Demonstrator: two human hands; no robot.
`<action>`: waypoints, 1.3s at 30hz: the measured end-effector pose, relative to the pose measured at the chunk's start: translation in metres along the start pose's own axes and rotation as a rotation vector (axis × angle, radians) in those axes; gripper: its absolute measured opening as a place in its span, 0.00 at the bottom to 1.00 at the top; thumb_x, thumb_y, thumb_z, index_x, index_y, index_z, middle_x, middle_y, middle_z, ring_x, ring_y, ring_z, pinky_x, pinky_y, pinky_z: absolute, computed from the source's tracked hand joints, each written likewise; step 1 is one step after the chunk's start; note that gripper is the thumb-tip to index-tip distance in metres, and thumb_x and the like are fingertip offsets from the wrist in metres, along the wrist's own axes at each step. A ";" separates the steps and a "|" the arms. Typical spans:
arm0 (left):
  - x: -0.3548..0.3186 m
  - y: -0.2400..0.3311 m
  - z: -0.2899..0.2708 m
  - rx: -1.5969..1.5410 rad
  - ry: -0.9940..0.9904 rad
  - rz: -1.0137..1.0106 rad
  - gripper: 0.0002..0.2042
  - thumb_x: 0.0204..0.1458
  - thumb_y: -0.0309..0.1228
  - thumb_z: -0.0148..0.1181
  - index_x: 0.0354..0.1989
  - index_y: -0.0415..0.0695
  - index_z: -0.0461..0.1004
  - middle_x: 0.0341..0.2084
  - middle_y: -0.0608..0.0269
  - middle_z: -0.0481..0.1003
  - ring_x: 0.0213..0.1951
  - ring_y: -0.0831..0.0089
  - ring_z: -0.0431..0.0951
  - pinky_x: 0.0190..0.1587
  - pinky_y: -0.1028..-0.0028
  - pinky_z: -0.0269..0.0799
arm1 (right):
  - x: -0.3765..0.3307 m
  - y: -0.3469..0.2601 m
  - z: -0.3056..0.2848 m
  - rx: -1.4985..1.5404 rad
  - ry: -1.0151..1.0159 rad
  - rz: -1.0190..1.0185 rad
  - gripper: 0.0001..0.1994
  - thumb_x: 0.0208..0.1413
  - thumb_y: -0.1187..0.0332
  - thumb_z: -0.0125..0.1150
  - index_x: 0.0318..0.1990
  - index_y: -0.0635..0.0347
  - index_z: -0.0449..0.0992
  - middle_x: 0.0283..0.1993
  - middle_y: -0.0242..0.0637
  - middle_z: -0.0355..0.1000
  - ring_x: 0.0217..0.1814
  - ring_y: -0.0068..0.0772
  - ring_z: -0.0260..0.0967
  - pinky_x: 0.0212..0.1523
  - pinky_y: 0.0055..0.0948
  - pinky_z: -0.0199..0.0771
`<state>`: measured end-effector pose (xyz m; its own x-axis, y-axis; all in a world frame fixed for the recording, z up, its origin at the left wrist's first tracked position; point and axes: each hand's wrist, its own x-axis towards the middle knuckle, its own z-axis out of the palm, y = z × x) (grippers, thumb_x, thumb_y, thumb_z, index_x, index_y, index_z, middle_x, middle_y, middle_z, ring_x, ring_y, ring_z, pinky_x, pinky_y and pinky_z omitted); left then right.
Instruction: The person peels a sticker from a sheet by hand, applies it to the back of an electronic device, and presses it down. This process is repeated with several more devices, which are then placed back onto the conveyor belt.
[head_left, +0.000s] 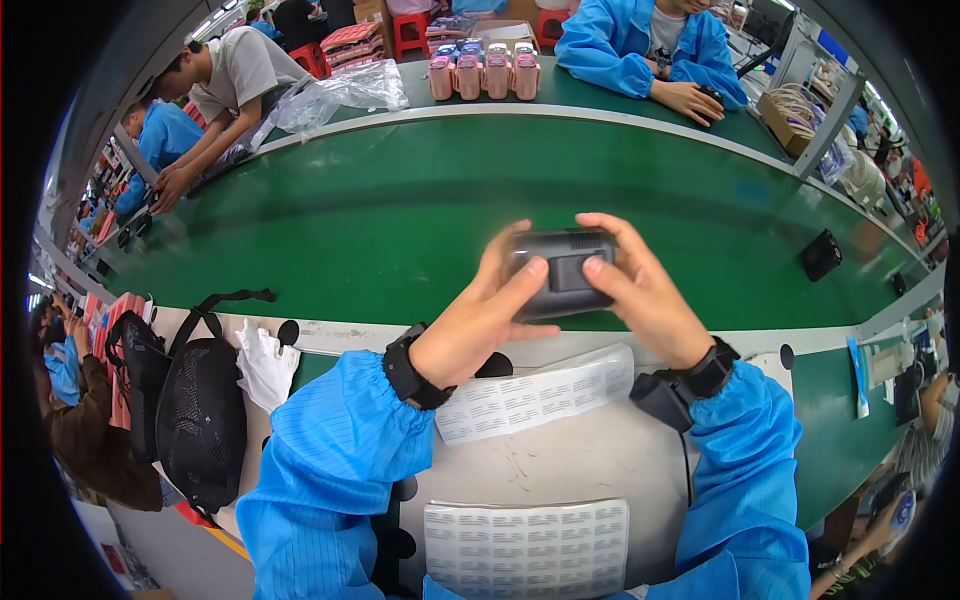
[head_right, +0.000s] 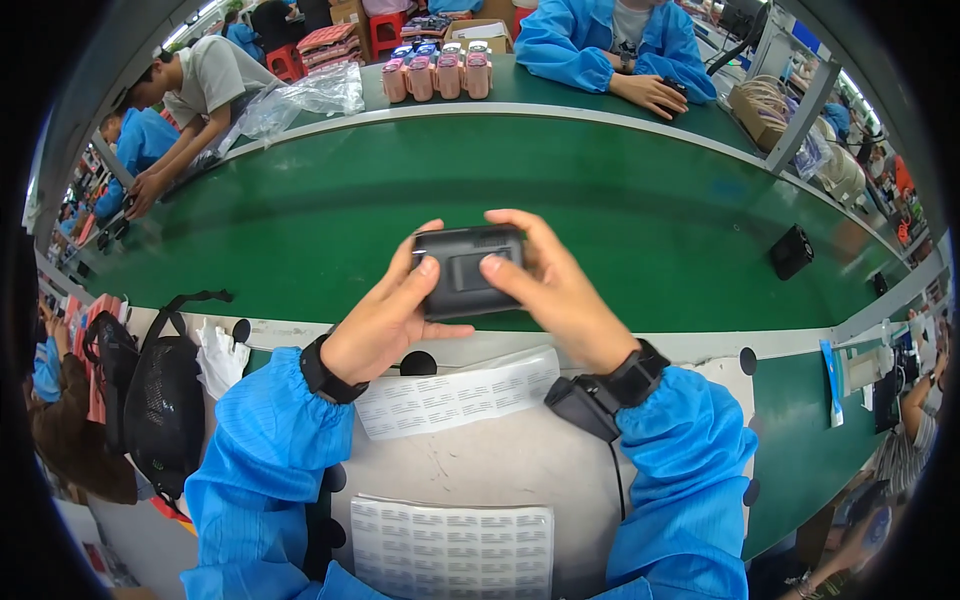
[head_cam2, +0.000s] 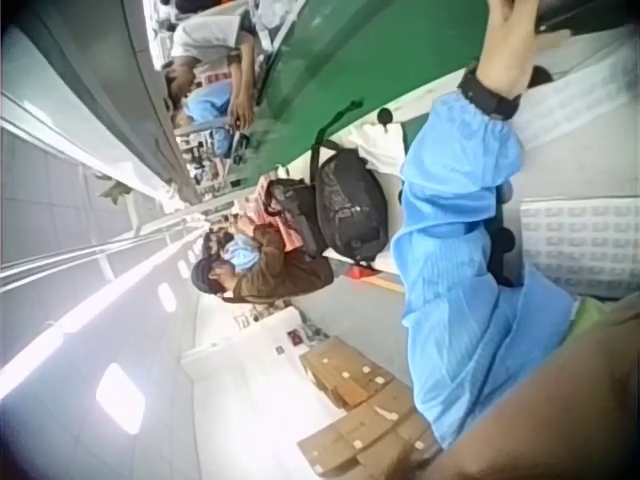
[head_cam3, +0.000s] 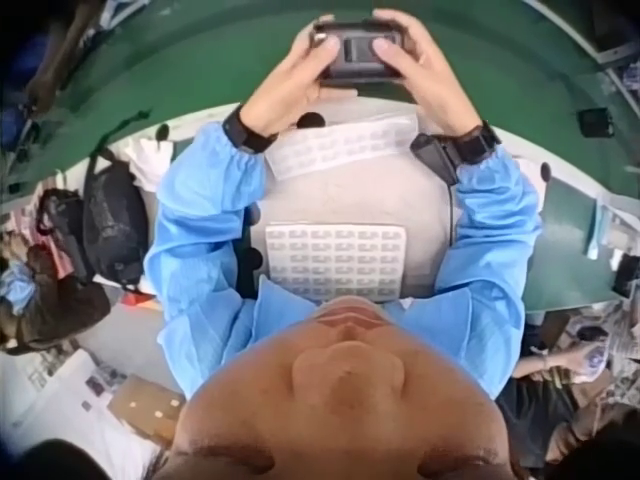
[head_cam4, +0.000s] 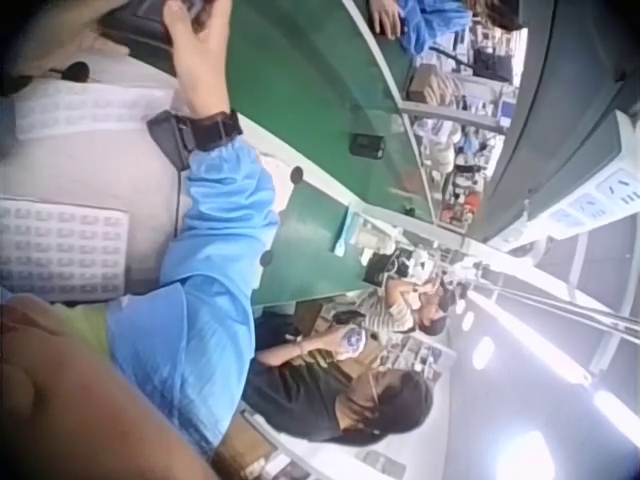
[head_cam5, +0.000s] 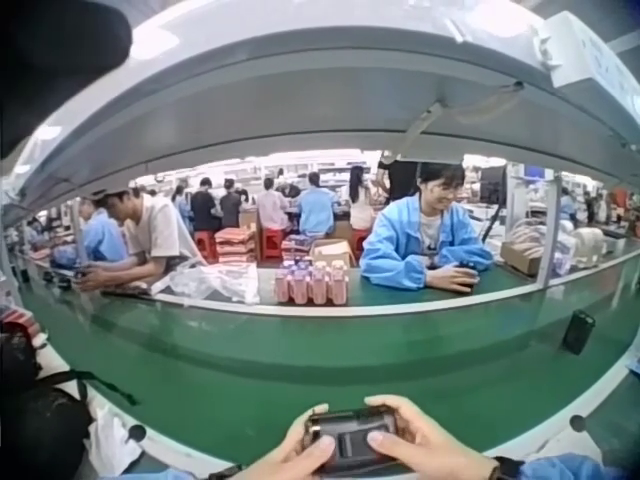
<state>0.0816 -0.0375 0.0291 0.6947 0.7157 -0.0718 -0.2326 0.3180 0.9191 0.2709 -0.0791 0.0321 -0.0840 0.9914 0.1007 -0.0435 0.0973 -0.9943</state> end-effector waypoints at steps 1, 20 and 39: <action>0.003 -0.005 -0.008 0.086 0.011 -0.026 0.29 0.55 0.43 0.48 0.61 0.47 0.44 0.52 0.56 0.58 0.55 0.66 0.60 0.51 0.63 0.65 | 0.004 0.001 -0.007 0.016 0.018 0.076 0.24 0.56 0.64 0.51 0.59 0.51 0.53 0.50 0.37 0.61 0.50 0.27 0.62 0.50 0.29 0.64; -0.007 -0.013 -0.060 1.255 -0.161 0.170 0.17 0.44 0.37 0.60 0.39 0.39 0.70 0.30 0.51 0.74 0.32 0.61 0.74 0.37 0.71 0.69 | 0.016 0.012 -0.070 -0.604 0.301 -0.130 0.27 0.52 0.66 0.56 0.59 0.57 0.55 0.60 0.40 0.55 0.62 0.32 0.51 0.57 0.28 0.55; -0.002 0.009 -0.065 1.200 -0.241 -0.088 0.22 0.41 0.42 0.61 0.37 0.35 0.73 0.29 0.47 0.75 0.29 0.60 0.75 0.34 0.70 0.70 | 0.007 0.045 0.004 -0.011 -0.129 0.320 0.17 0.51 0.75 0.57 0.49 0.63 0.66 0.44 0.36 0.70 0.47 0.24 0.66 0.48 0.22 0.67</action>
<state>0.0336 0.0041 0.0124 0.8139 0.5472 -0.1953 0.5075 -0.5058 0.6976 0.2647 -0.0682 -0.0120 -0.2172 0.9525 -0.2137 0.0163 -0.2154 -0.9764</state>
